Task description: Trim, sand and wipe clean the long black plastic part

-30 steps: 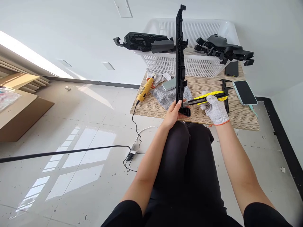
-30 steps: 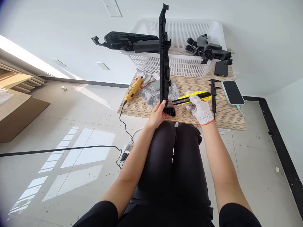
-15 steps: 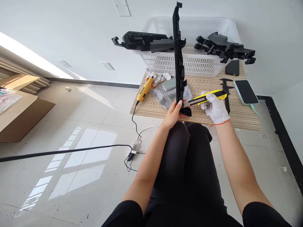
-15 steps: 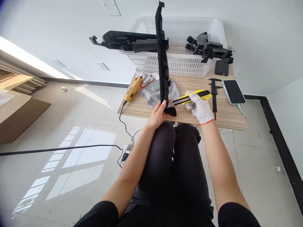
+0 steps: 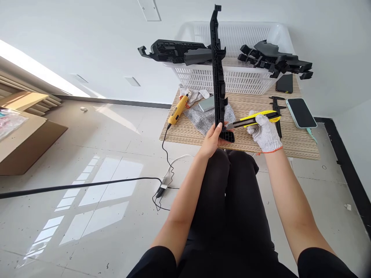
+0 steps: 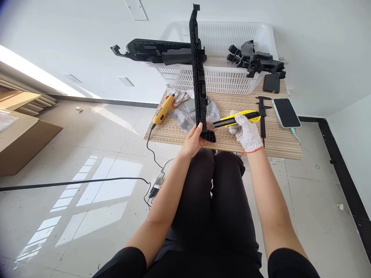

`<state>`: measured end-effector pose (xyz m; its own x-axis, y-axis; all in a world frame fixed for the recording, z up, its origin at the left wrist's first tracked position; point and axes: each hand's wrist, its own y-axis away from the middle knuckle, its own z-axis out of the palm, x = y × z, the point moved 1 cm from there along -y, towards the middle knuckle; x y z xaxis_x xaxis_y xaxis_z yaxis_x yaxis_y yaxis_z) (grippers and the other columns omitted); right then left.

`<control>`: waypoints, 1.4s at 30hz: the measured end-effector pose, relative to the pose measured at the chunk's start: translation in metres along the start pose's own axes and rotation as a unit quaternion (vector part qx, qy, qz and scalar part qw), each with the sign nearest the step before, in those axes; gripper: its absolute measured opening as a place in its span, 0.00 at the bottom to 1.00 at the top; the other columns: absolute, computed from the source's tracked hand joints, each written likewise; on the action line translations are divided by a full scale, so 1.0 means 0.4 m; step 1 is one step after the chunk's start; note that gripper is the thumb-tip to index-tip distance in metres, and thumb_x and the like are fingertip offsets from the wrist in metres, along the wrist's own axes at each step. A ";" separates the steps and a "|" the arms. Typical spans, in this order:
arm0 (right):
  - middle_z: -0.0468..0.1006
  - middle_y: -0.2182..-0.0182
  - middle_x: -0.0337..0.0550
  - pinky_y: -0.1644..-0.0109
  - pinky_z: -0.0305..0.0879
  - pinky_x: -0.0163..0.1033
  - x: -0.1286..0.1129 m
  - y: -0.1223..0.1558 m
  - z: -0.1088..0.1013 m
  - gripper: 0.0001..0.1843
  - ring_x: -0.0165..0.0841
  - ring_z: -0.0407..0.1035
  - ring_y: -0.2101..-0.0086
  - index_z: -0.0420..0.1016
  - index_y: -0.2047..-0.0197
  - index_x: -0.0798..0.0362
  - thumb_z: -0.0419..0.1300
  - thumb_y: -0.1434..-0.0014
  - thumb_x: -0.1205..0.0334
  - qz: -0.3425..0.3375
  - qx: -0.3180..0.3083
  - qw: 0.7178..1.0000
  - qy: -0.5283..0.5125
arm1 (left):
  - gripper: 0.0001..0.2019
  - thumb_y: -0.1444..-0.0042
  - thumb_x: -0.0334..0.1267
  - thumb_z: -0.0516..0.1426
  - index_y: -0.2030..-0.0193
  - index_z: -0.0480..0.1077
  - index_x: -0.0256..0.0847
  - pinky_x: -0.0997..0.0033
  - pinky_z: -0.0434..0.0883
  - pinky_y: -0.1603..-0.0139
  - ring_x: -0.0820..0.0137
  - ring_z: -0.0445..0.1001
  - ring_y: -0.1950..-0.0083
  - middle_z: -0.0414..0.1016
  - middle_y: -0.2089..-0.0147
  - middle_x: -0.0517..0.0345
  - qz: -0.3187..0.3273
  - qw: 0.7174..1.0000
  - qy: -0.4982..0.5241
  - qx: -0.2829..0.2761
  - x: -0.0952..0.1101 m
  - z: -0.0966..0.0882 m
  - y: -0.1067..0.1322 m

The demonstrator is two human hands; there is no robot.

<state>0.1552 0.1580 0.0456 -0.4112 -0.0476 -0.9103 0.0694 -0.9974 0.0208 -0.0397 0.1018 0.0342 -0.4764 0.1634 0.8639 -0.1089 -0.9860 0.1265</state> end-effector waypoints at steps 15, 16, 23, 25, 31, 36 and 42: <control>0.75 0.77 0.35 0.78 0.66 0.32 -0.010 0.013 0.010 0.21 0.26 0.66 0.79 0.82 0.62 0.50 0.75 0.57 0.48 0.005 -0.001 1.000 0.014 | 0.17 0.32 0.48 0.54 0.44 0.73 0.40 0.54 0.80 0.44 0.60 0.80 0.44 0.82 0.51 0.49 0.007 1.000 0.017 -0.007 0.000 0.000 0.000; 0.75 0.77 0.35 0.78 0.66 0.32 -0.010 0.014 0.010 0.22 0.26 0.67 0.79 0.82 0.62 0.51 0.75 0.57 0.48 0.005 -0.002 1.000 0.013 | 0.17 0.32 0.48 0.54 0.44 0.73 0.40 0.54 0.79 0.43 0.60 0.80 0.44 0.82 0.51 0.49 0.006 1.000 0.017 -0.007 0.001 0.000 0.000; 0.77 0.77 0.34 0.78 0.69 0.30 -0.011 0.018 0.013 0.24 0.25 0.69 0.79 0.82 0.63 0.52 0.77 0.59 0.46 0.001 -0.007 1.000 0.003 | 0.18 0.32 0.49 0.54 0.45 0.73 0.40 0.54 0.80 0.44 0.59 0.80 0.43 0.82 0.52 0.49 0.010 1.000 0.021 -0.009 -0.005 -0.002 -0.002; 0.77 0.76 0.35 0.78 0.70 0.30 -0.010 0.020 0.013 0.24 0.25 0.70 0.79 0.81 0.64 0.52 0.77 0.59 0.45 -0.002 -0.005 1.000 0.006 | 0.18 0.32 0.49 0.54 0.45 0.72 0.40 0.53 0.80 0.45 0.59 0.80 0.44 0.83 0.54 0.49 0.009 1.000 0.026 -0.009 -0.006 -0.002 -0.002; 0.80 0.74 0.36 0.78 0.70 0.30 -0.009 0.021 0.013 0.23 0.26 0.72 0.78 0.80 0.65 0.52 0.77 0.59 0.46 -0.004 0.010 1.000 0.013 | 0.19 0.34 0.51 0.55 0.45 0.73 0.41 0.52 0.80 0.44 0.59 0.81 0.45 0.83 0.54 0.50 -0.002 1.000 0.025 -0.005 -0.004 -0.001 -0.001; 0.80 0.73 0.37 0.78 0.70 0.30 -0.010 0.022 0.011 0.25 0.26 0.72 0.78 0.81 0.66 0.53 0.78 0.61 0.44 0.004 0.011 1.000 -0.004 | 0.19 0.34 0.51 0.55 0.45 0.72 0.41 0.53 0.80 0.45 0.59 0.81 0.46 0.83 0.54 0.50 -0.002 1.000 0.023 -0.007 -0.002 0.000 0.000; 0.79 0.72 0.36 0.76 0.70 0.31 -0.002 0.023 0.009 0.22 0.27 0.72 0.76 0.80 0.64 0.52 0.77 0.58 0.47 0.009 0.013 1.000 0.011 | 0.19 0.33 0.50 0.55 0.44 0.72 0.40 0.53 0.80 0.45 0.58 0.80 0.44 0.83 0.54 0.48 -0.002 1.000 0.019 -0.007 -0.001 0.002 0.000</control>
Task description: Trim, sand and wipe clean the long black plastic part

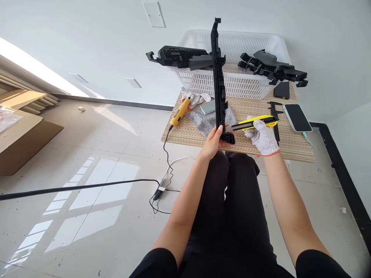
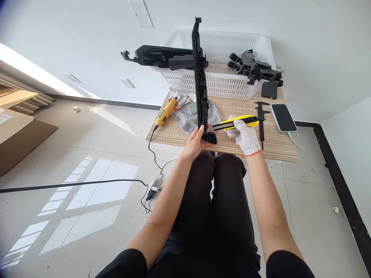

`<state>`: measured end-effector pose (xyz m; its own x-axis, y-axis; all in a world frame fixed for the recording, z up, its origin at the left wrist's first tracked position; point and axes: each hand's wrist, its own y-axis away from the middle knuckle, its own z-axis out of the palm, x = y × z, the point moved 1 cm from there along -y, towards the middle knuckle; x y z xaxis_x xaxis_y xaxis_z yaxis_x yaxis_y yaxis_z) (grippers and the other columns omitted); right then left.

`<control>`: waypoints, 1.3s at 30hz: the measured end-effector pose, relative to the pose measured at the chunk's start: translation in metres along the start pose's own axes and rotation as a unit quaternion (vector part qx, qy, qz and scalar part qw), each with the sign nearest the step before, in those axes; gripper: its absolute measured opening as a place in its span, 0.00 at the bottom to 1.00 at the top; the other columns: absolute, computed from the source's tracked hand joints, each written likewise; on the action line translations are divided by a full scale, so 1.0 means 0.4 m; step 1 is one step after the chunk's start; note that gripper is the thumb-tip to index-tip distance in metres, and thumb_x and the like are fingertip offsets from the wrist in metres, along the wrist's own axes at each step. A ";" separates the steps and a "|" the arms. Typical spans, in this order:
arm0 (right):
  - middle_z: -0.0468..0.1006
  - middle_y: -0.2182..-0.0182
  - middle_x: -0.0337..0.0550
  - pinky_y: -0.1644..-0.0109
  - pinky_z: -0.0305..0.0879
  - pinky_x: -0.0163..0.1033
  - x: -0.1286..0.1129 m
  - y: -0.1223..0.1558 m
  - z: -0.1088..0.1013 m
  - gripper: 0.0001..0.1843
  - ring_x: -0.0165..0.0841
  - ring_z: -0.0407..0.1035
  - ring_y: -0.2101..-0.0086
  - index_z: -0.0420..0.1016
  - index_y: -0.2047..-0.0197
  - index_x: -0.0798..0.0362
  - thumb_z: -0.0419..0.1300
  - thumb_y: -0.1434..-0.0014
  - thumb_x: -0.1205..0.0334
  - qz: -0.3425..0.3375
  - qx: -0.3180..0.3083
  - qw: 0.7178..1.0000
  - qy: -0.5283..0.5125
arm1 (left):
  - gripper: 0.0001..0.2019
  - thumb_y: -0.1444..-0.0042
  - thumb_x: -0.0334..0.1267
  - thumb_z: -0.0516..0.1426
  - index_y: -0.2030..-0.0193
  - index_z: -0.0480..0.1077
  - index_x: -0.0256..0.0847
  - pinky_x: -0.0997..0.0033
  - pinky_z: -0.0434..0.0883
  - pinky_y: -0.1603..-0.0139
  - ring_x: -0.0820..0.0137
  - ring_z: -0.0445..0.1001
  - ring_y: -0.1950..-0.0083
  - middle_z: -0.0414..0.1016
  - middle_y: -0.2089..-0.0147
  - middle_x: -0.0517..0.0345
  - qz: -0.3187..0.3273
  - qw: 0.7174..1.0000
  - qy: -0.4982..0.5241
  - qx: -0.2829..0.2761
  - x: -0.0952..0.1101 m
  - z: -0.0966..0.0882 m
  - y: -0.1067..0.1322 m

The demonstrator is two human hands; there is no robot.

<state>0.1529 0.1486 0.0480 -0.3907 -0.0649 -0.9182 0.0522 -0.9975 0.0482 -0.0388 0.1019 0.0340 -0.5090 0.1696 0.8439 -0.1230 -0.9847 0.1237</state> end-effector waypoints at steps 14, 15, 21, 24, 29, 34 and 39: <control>0.80 0.73 0.38 0.84 0.59 0.31 0.028 0.044 0.015 0.21 0.29 0.72 0.79 0.80 0.57 0.52 0.73 0.54 0.55 -0.038 0.110 0.991 0.060 | 0.18 0.33 0.49 0.55 0.44 0.74 0.40 0.52 0.80 0.45 0.56 0.79 0.42 0.82 0.51 0.48 -0.001 1.000 0.004 0.008 -0.004 -0.001 -0.002; 0.80 0.72 0.39 0.84 0.59 0.31 0.028 0.046 0.018 0.21 0.30 0.72 0.79 0.80 0.56 0.52 0.72 0.54 0.55 -0.036 0.110 0.991 0.063 | 0.18 0.32 0.49 0.54 0.45 0.74 0.41 0.51 0.80 0.45 0.56 0.79 0.42 0.82 0.52 0.48 -0.002 1.000 0.004 0.007 -0.004 -0.002 -0.003; 0.81 0.72 0.38 0.83 0.64 0.31 0.015 0.048 0.035 0.21 0.31 0.75 0.77 0.80 0.56 0.52 0.72 0.56 0.58 -0.028 0.116 0.992 0.039 | 0.17 0.31 0.47 0.52 0.45 0.73 0.41 0.48 0.79 0.44 0.57 0.80 0.43 0.83 0.55 0.49 -0.012 1.000 0.009 -0.005 -0.001 -0.002 -0.006; 0.82 0.71 0.40 0.87 0.55 0.30 0.018 0.048 0.034 0.22 0.32 0.75 0.77 0.80 0.56 0.53 0.72 0.55 0.56 -0.020 0.122 0.991 0.055 | 0.16 0.31 0.46 0.52 0.46 0.73 0.40 0.49 0.79 0.44 0.57 0.79 0.43 0.83 0.54 0.48 -0.010 1.000 0.011 -0.003 -0.001 -0.001 -0.004; 0.83 0.69 0.43 0.89 0.51 0.29 0.027 0.048 0.026 0.24 0.32 0.76 0.77 0.81 0.55 0.54 0.73 0.56 0.56 -0.014 0.128 0.990 0.064 | 0.17 0.31 0.47 0.51 0.46 0.74 0.40 0.49 0.79 0.44 0.56 0.78 0.40 0.82 0.53 0.48 -0.009 1.000 0.003 0.008 -0.005 -0.002 -0.003; 0.82 0.71 0.42 0.88 0.56 0.30 0.024 0.052 0.028 0.20 0.33 0.76 0.78 0.81 0.57 0.54 0.72 0.54 0.57 -0.018 0.122 0.989 0.084 | 0.16 0.31 0.46 0.51 0.47 0.75 0.41 0.51 0.79 0.43 0.59 0.78 0.42 0.80 0.48 0.50 -0.005 1.000 0.003 0.022 -0.007 -0.005 -0.006; 0.82 0.69 0.42 0.85 0.63 0.30 0.021 0.052 0.031 0.17 0.33 0.77 0.76 0.81 0.62 0.54 0.73 0.55 0.57 -0.024 0.120 0.990 0.067 | 0.16 0.31 0.46 0.52 0.47 0.75 0.41 0.51 0.80 0.43 0.59 0.79 0.43 0.80 0.49 0.51 0.004 1.000 0.008 0.020 -0.010 -0.009 -0.010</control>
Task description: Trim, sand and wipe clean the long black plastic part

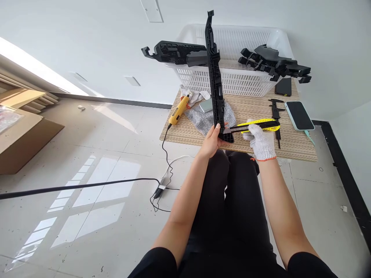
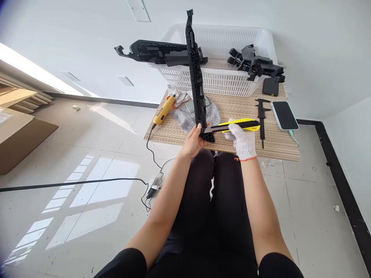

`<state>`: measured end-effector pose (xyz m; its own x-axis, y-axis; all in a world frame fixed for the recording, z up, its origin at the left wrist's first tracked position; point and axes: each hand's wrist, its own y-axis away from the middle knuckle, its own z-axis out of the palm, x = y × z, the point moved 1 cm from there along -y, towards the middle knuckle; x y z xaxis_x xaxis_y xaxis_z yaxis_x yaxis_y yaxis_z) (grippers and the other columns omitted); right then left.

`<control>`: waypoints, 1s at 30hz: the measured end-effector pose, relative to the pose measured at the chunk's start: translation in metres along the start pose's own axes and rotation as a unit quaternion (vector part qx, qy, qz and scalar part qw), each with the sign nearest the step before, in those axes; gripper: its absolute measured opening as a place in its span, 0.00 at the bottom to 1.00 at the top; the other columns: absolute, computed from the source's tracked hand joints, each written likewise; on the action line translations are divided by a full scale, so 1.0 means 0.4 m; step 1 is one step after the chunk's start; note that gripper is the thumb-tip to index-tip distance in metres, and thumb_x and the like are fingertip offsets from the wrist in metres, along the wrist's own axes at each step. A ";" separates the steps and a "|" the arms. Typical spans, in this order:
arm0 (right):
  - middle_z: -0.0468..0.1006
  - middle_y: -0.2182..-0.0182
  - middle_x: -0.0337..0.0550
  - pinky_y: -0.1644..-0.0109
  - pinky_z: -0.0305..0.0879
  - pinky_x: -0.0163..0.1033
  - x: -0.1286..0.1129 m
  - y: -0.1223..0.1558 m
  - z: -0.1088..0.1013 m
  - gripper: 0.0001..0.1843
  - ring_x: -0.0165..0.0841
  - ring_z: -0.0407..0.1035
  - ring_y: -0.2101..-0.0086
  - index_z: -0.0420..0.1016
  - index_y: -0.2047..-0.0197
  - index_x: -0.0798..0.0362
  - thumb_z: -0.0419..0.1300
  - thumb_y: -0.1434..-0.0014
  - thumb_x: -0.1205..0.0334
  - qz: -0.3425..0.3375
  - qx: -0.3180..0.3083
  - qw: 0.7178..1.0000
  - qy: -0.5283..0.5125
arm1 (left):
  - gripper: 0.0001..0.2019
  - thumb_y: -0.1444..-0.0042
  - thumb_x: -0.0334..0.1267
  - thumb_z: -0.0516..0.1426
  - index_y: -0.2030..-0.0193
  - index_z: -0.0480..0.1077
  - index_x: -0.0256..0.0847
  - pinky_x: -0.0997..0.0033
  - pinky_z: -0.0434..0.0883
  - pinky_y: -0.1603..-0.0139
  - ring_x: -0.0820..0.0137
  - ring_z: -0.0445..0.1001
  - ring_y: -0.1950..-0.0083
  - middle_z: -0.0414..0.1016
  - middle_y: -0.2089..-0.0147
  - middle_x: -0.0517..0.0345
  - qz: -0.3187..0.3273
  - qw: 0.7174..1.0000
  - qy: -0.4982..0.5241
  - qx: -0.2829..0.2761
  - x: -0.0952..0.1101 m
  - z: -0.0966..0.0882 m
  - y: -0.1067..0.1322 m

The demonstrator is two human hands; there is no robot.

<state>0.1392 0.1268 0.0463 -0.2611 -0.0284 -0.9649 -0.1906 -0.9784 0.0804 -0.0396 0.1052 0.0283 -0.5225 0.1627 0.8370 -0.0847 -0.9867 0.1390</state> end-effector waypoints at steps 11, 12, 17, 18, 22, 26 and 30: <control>0.83 0.68 0.39 0.74 0.76 0.34 -0.009 0.001 0.005 0.23 0.33 0.79 0.72 0.80 0.57 0.51 0.75 0.58 0.58 -0.011 -0.004 0.999 -0.049 | 0.18 0.29 0.46 0.49 0.42 0.73 0.41 0.50 0.78 0.40 0.59 0.78 0.41 0.83 0.53 0.50 -0.021 0.999 0.000 -0.028 0.007 0.001 0.004; 0.82 0.68 0.39 0.75 0.76 0.33 -0.008 0.001 0.005 0.22 0.33 0.79 0.72 0.81 0.57 0.52 0.75 0.57 0.58 -0.010 -0.006 0.999 -0.044 | 0.18 0.29 0.46 0.49 0.42 0.73 0.41 0.49 0.77 0.40 0.59 0.79 0.41 0.83 0.53 0.50 -0.024 0.999 0.001 -0.026 0.008 0.001 0.004; 0.82 0.70 0.40 0.81 0.69 0.30 -0.003 0.000 0.003 0.18 0.33 0.78 0.74 0.81 0.59 0.55 0.73 0.55 0.59 0.000 0.006 1.000 -0.015 | 0.18 0.30 0.46 0.51 0.42 0.73 0.40 0.49 0.78 0.41 0.57 0.79 0.42 0.83 0.53 0.48 -0.035 0.999 0.001 -0.018 0.010 0.005 0.005; 0.82 0.70 0.40 0.82 0.67 0.29 -0.003 0.000 0.002 0.18 0.33 0.78 0.74 0.81 0.59 0.55 0.72 0.55 0.59 0.002 0.008 1.000 -0.013 | 0.18 0.30 0.46 0.51 0.42 0.73 0.40 0.49 0.78 0.41 0.57 0.79 0.42 0.83 0.53 0.48 -0.035 0.999 0.002 -0.018 0.011 0.006 0.005; 0.83 0.68 0.40 0.79 0.71 0.29 -0.005 0.001 0.003 0.19 0.33 0.79 0.72 0.81 0.60 0.55 0.73 0.57 0.59 -0.001 0.008 1.000 -0.026 | 0.18 0.30 0.45 0.50 0.43 0.73 0.40 0.50 0.78 0.41 0.57 0.79 0.41 0.83 0.54 0.48 -0.036 0.999 0.001 -0.019 0.012 0.009 0.006; 0.84 0.66 0.40 0.73 0.76 0.33 -0.003 0.000 0.004 0.21 0.33 0.79 0.72 0.80 0.58 0.54 0.73 0.58 0.59 -0.017 -0.004 0.999 -0.048 | 0.17 0.30 0.46 0.50 0.44 0.73 0.40 0.50 0.78 0.42 0.57 0.79 0.41 0.83 0.55 0.49 -0.029 0.999 0.007 -0.022 0.011 0.009 0.005; 0.83 0.66 0.40 0.73 0.76 0.33 0.005 -0.003 -0.003 0.22 0.35 0.80 0.69 0.80 0.56 0.54 0.73 0.56 0.59 -0.021 -0.003 0.999 -0.039 | 0.17 0.30 0.46 0.50 0.45 0.73 0.40 0.50 0.78 0.42 0.58 0.78 0.41 0.83 0.55 0.50 -0.025 0.999 0.008 -0.026 0.008 0.007 0.002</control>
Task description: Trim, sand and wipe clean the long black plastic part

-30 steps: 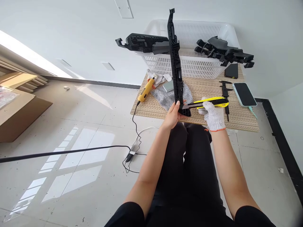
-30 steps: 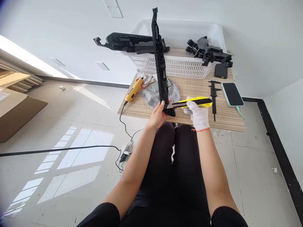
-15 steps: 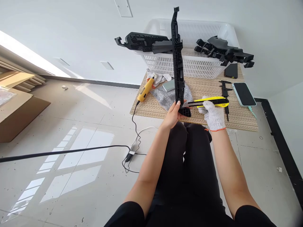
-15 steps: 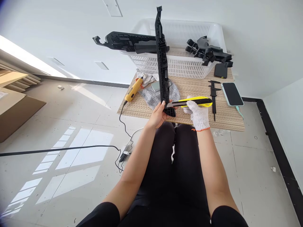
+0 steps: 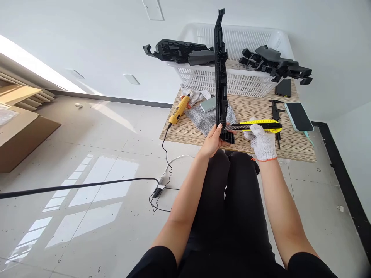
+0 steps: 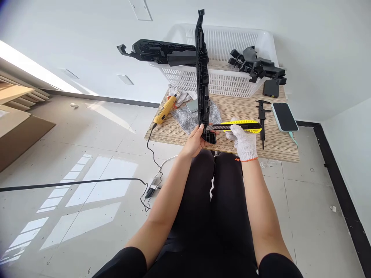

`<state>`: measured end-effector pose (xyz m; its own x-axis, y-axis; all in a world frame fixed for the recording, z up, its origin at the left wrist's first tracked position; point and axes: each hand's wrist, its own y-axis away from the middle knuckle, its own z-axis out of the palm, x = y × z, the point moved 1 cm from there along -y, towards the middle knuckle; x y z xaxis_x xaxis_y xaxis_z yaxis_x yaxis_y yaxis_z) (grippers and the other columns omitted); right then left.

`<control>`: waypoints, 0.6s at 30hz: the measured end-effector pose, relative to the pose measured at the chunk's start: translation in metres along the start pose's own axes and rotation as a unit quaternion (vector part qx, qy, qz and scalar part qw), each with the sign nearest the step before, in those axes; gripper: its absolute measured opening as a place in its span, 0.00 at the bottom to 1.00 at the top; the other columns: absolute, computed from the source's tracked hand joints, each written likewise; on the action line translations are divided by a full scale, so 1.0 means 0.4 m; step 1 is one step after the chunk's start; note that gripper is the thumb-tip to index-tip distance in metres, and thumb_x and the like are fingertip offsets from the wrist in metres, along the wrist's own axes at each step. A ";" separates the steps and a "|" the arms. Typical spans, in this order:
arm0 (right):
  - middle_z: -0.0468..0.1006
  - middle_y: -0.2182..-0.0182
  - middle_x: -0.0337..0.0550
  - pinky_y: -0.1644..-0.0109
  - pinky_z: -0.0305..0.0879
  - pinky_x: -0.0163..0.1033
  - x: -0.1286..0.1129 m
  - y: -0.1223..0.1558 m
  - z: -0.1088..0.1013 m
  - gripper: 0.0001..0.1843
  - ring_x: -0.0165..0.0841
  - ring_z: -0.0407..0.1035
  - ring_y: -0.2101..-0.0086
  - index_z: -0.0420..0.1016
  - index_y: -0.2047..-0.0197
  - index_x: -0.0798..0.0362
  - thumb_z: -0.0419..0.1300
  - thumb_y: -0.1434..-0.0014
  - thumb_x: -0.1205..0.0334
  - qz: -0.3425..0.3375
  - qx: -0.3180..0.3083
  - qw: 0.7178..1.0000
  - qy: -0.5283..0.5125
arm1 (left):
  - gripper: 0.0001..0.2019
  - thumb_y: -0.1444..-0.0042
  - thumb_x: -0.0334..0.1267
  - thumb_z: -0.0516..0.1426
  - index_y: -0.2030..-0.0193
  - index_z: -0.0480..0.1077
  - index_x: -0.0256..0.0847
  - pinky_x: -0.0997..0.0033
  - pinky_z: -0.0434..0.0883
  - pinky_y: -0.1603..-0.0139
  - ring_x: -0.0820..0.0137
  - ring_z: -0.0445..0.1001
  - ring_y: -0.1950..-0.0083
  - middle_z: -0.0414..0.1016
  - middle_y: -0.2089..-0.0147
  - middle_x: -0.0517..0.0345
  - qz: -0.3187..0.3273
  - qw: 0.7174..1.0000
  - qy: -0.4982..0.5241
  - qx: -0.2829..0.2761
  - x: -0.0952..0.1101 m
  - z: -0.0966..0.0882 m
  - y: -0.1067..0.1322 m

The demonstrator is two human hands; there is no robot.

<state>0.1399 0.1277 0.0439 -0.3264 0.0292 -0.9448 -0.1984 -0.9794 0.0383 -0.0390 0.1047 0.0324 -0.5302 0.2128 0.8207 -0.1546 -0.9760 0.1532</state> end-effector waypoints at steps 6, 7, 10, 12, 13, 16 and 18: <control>0.83 0.71 0.41 0.83 0.65 0.28 0.006 -0.002 -0.006 0.21 0.35 0.79 0.72 0.81 0.56 0.56 0.72 0.55 0.58 0.014 0.002 1.000 0.019 | 0.18 0.30 0.46 0.50 0.44 0.72 0.39 0.52 0.80 0.45 0.57 0.78 0.40 0.82 0.55 0.48 0.004 1.000 0.000 -0.014 -0.001 -0.001 -0.002; 0.83 0.71 0.41 0.80 0.69 0.30 0.005 -0.002 -0.005 0.21 0.35 0.79 0.73 0.81 0.57 0.56 0.72 0.56 0.59 0.011 0.002 1.000 0.015 | 0.18 0.30 0.46 0.51 0.44 0.72 0.39 0.53 0.79 0.44 0.57 0.78 0.40 0.82 0.55 0.48 0.007 1.000 0.001 -0.014 -0.002 -0.002 -0.002; 0.83 0.69 0.40 0.73 0.77 0.34 0.000 0.001 -0.001 0.19 0.33 0.79 0.73 0.81 0.60 0.55 0.72 0.57 0.60 0.002 0.008 1.000 0.006 | 0.18 0.30 0.46 0.51 0.44 0.73 0.40 0.52 0.79 0.44 0.57 0.77 0.39 0.82 0.54 0.49 0.008 1.000 0.004 -0.012 -0.004 -0.003 -0.002; 0.83 0.69 0.39 0.72 0.78 0.35 -0.002 0.003 0.001 0.18 0.33 0.79 0.72 0.80 0.60 0.55 0.71 0.57 0.60 0.005 0.011 1.000 0.010 | 0.18 0.31 0.47 0.51 0.44 0.73 0.40 0.51 0.79 0.44 0.57 0.77 0.39 0.82 0.54 0.49 0.003 1.000 0.002 -0.010 -0.006 -0.005 -0.003; 0.83 0.69 0.39 0.73 0.77 0.34 -0.002 0.003 0.001 0.18 0.34 0.79 0.72 0.80 0.60 0.55 0.71 0.56 0.60 0.008 0.012 1.000 0.014 | 0.18 0.31 0.47 0.51 0.43 0.73 0.40 0.50 0.79 0.44 0.56 0.78 0.40 0.82 0.53 0.49 0.001 1.000 0.001 -0.009 -0.007 -0.006 -0.003; 0.83 0.70 0.40 0.74 0.77 0.34 -0.001 0.002 0.001 0.17 0.35 0.80 0.72 0.80 0.61 0.55 0.71 0.56 0.60 0.017 0.013 1.000 0.022 | 0.18 0.31 0.47 0.51 0.43 0.73 0.41 0.51 0.80 0.44 0.57 0.78 0.40 0.83 0.53 0.49 0.003 1.000 -0.002 -0.013 -0.008 -0.009 -0.004; 0.83 0.70 0.40 0.74 0.77 0.34 0.000 0.001 0.000 0.17 0.34 0.79 0.72 0.80 0.61 0.55 0.71 0.56 0.61 0.020 0.014 0.999 0.022 | 0.18 0.31 0.47 0.51 0.44 0.73 0.41 0.52 0.80 0.45 0.57 0.78 0.40 0.83 0.54 0.49 0.007 1.000 -0.004 -0.014 -0.009 -0.010 -0.005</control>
<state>0.1399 0.1272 0.0440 -0.2938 -0.0198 -0.9557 -0.2121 -0.9735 0.0854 -0.0403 0.1063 0.0269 -0.5262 0.1996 0.8266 -0.1716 -0.9770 0.1267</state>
